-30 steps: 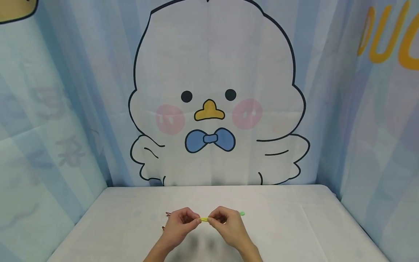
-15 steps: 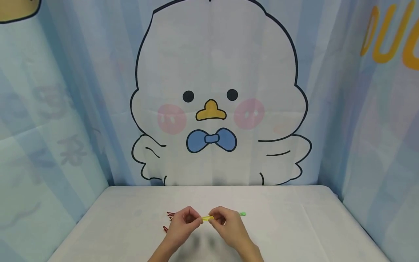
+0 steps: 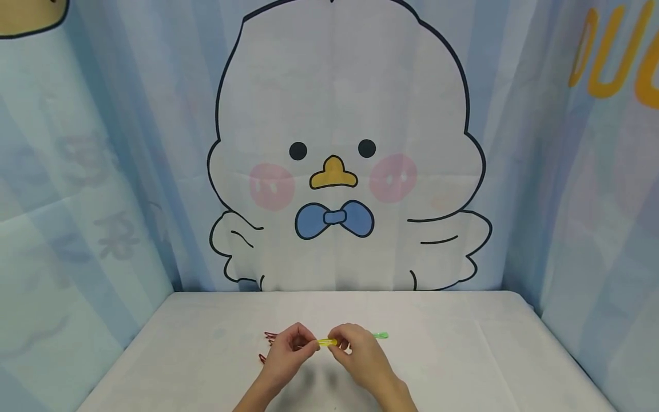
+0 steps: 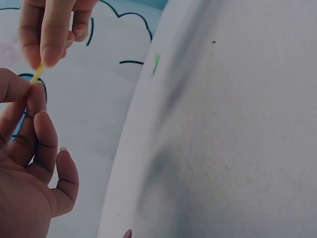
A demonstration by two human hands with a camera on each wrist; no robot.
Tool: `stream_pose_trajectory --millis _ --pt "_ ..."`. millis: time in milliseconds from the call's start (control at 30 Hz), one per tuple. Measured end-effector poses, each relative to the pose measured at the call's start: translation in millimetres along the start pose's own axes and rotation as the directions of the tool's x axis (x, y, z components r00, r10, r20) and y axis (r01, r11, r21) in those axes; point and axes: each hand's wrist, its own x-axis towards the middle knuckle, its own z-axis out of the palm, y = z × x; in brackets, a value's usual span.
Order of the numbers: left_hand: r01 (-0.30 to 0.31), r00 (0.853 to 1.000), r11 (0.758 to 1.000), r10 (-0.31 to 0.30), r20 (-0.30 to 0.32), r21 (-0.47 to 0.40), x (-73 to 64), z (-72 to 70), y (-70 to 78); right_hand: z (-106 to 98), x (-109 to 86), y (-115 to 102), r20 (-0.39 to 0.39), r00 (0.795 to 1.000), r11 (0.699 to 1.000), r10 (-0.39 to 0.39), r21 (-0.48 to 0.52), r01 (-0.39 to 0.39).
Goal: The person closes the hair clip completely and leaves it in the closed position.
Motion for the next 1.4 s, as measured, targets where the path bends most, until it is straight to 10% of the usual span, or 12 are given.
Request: stream_pose_trajectory --millis 467,933,1400 --pt "-0.131 0.991 0.964 0.122 0.054 0.230 -1.9 -10.5 -6.0 -3.8 1.8 2.7 0.048 0.998 0.999 0.035 -0.028 -0.034" --pt "-0.091 0.995 0.951 0.096 -0.002 0.295 -6.3 -56.9 -9.3 -15.2 -3.1 18.4 -0.007 1.000 0.999 0.014 -0.050 -0.014" --pt "-0.023 0.996 0.930 0.055 -0.076 0.367 -9.6 -93.6 -24.6 -24.3 -6.0 30.6 0.043 0.979 0.978 0.199 -0.070 -0.196"
